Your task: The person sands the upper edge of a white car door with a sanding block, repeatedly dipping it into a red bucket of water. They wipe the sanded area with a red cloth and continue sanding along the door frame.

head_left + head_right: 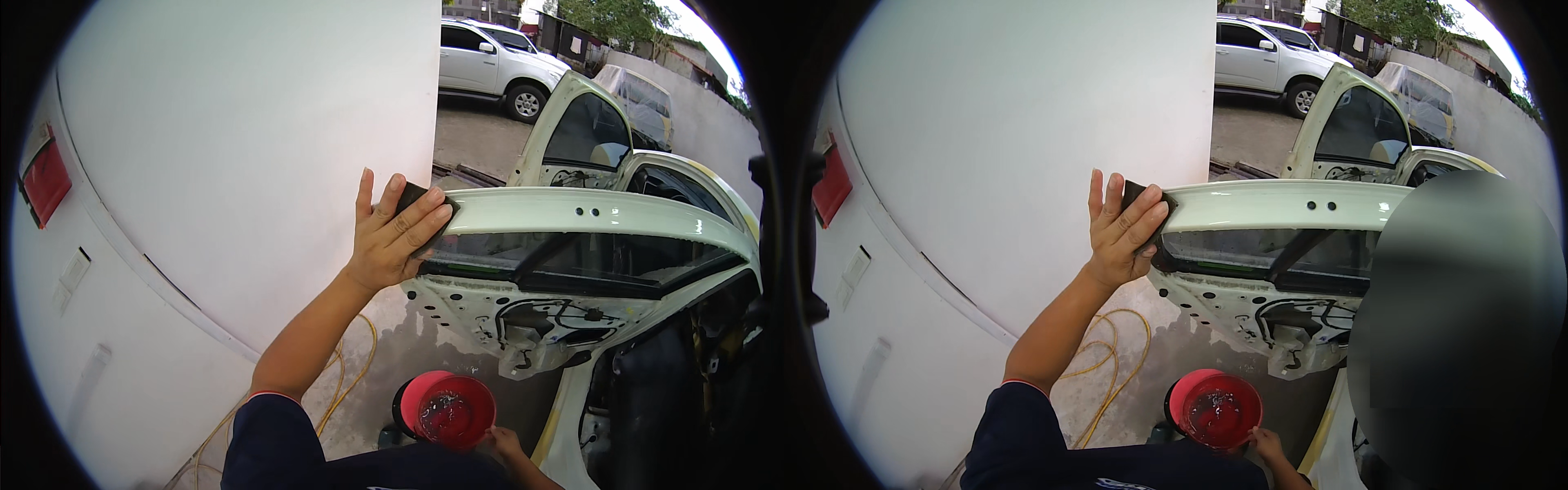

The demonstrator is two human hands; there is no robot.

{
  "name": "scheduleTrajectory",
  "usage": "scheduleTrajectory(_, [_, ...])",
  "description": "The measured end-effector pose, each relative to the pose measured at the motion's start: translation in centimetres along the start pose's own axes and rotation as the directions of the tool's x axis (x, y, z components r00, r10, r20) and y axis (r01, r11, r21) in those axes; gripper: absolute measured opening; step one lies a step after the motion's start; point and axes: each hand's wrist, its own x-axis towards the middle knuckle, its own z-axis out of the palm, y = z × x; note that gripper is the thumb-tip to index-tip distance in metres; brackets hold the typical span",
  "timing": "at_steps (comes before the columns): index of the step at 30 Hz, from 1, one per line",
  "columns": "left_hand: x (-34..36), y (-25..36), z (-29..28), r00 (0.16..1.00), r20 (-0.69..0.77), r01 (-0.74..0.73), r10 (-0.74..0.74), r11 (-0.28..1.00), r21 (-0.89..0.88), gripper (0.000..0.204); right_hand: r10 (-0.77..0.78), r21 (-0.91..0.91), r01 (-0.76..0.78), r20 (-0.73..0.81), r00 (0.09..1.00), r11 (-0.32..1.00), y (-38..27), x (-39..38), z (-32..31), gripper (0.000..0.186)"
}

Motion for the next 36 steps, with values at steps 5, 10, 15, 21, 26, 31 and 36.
scheduleTrajectory(5, [0.1, -0.3, -1.3, 0.992, -0.129, -0.013, 0.007, 0.999, -0.045, 0.041, 0.013, 0.048, -0.009, -0.104, 0.995, 0.999, 1.7, -1.3, 0.2, 0.038])
scheduleTrajectory(10, [-1.4, -0.7, -1.7, 0.987, -0.157, -0.032, 0.031, 0.999, -0.005, 0.036, 0.119, 0.196, -0.080, -0.199, 0.973, 0.977, 4.2, -2.5, 0.4, 0.035])
scheduleTrajectory(15, [-2.1, -1.3, -1.0, 0.980, -0.193, -0.060, 0.046, 0.996, -0.073, 0.036, -0.196, 0.336, 0.290, -0.288, 0.938, 0.896, -1.0, -3.8, -0.3, 0.031])
scheduleTrajectory(21, [-1.5, -1.0, -2.5, 0.987, -0.147, -0.041, 0.065, 0.986, 0.159, 0.061, -0.974, -0.471, 0.852, -0.113, 0.199, 0.229, -23.3, -8.0, -5.9, 0.022])
scheduleTrajectory(26, [-0.8, -1.5, -2.2, 0.991, -0.123, -0.044, 0.043, 0.999, -0.005, 0.063, -0.797, -0.529, 0.629, 0.170, -0.580, -0.570, -43.2, -19.8, -4.6, 0.033])
scheduleTrajectory(31, [-1.2, -2.7, -1.1, 0.990, -0.140, 0.000, -0.031, 0.975, -0.221, 0.062, -0.800, -0.752, 0.409, 0.253, -0.544, -0.516, -55.7, -25.1, 1.9, 0.032])
scheduleTrajectory(36, [-0.6, -3.6, -1.0, 0.980, -0.196, -0.029, -0.039, 0.941, -0.336, 0.044, -0.911, -0.948, 0.234, 0.110, -0.398, -0.217, -55.2, -22.4, 4.5, 0.034])
